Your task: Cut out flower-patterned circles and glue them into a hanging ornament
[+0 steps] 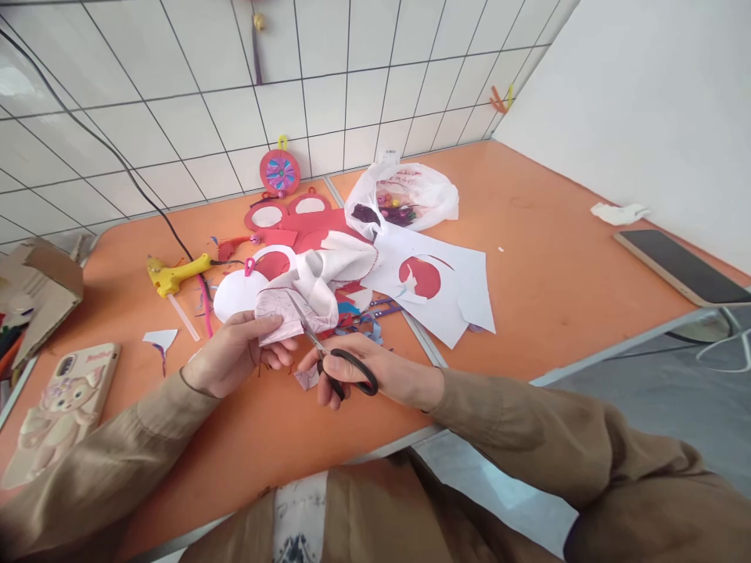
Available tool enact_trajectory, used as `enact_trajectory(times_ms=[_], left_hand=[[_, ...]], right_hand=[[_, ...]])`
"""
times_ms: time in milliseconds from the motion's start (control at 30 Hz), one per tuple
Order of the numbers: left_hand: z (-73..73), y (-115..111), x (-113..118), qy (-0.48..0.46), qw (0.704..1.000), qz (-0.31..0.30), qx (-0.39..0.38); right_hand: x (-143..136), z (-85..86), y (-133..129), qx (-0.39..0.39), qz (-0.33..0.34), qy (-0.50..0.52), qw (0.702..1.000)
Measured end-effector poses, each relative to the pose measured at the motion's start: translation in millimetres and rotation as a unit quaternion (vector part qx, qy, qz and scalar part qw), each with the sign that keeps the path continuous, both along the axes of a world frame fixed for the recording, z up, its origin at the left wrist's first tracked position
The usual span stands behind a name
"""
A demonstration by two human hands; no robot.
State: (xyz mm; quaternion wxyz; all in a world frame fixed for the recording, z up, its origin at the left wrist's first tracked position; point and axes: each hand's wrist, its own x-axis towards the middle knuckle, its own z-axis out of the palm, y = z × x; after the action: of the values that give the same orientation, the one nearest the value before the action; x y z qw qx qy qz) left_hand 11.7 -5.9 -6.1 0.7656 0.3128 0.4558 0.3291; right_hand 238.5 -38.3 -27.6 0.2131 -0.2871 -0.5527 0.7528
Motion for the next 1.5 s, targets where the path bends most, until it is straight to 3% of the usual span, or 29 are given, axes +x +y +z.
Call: enact_trajectory(times_ms=[233,433,633,1067,1500], left_hand=[[-2.0,-1,2,0.009,0.999,0.034,0.0],[-9.4,1,-3,-0.015,0.999,-0.007,0.046],[-13.8,5,-6,0.015,0.995,-0.016,0.093],[-14.5,6,-7,-0.01,1.0,0.005,0.029],[-14.7,8,-6,0.007,0.999,0.015,0.05]], right_hand=[[1,-0.7,2,0.016,0.004,0.008,1.0],[-5,9.8,-1,-0.001,-0.018,-0.041,0.999],[5,9.0,-2,0.008,0.004,0.001,1.0],[9,-1.6,-1,0.028,0.011,0.051,0.998],[20,6.9,-4,0.023,0.006,0.019,1.0]])
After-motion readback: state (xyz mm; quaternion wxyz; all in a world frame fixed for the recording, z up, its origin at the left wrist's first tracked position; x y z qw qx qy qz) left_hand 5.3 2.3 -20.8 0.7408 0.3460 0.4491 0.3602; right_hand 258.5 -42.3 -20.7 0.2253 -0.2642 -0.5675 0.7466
